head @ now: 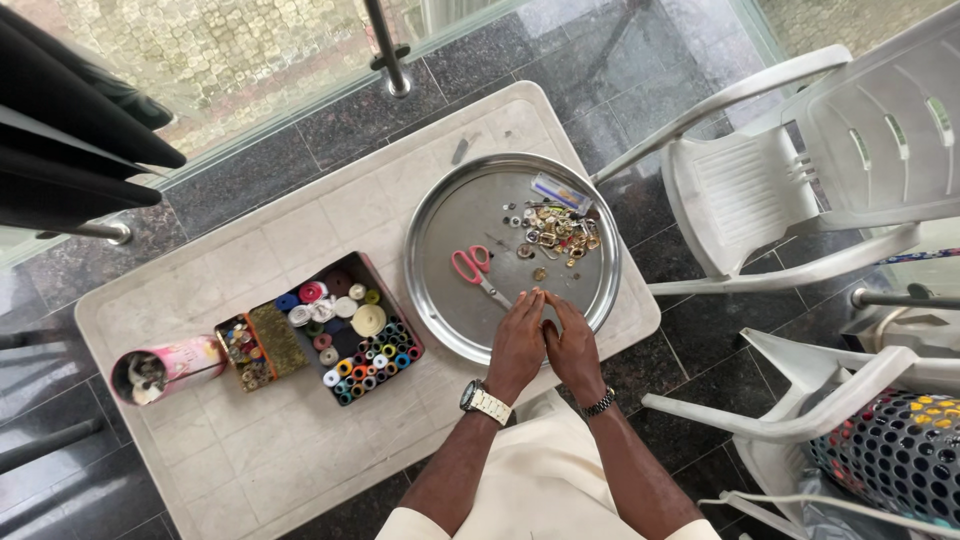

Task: The person organizes sewing supplies by sorting and picking through buttons, fasteners, and accessories from containers and a metal tray by hand.

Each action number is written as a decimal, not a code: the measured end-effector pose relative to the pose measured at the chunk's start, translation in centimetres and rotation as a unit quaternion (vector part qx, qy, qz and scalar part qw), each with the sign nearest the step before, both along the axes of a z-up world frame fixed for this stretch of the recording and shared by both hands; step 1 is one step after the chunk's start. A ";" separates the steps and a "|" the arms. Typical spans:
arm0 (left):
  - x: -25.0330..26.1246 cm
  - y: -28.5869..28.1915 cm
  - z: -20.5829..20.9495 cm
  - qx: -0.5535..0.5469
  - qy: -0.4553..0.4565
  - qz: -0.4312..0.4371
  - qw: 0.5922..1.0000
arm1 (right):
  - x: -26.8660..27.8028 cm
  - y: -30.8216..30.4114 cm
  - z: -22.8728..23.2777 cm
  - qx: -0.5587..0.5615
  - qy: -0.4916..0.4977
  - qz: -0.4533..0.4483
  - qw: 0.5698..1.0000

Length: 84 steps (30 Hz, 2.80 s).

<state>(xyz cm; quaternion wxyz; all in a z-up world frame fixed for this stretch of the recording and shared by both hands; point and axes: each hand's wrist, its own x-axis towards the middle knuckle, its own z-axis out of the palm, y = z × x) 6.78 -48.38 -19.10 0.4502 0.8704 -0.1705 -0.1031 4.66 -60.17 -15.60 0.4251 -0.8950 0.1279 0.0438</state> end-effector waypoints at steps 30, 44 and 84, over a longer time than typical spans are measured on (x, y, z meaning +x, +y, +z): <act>17.7 -5.1 -14.0 0.219 -0.013 0.079 0.972 | 8.7 -11.8 -7.6 -0.009 0.044 0.045 0.998; 13.4 -5.6 -10.8 0.125 0.026 0.206 0.970 | 16.3 -7.1 -14.2 -0.060 -0.048 0.059 0.995; 7.3 -2.0 -7.0 -0.240 0.288 0.386 0.843 | 23.9 -4.5 -18.6 -0.176 -0.131 0.232 0.948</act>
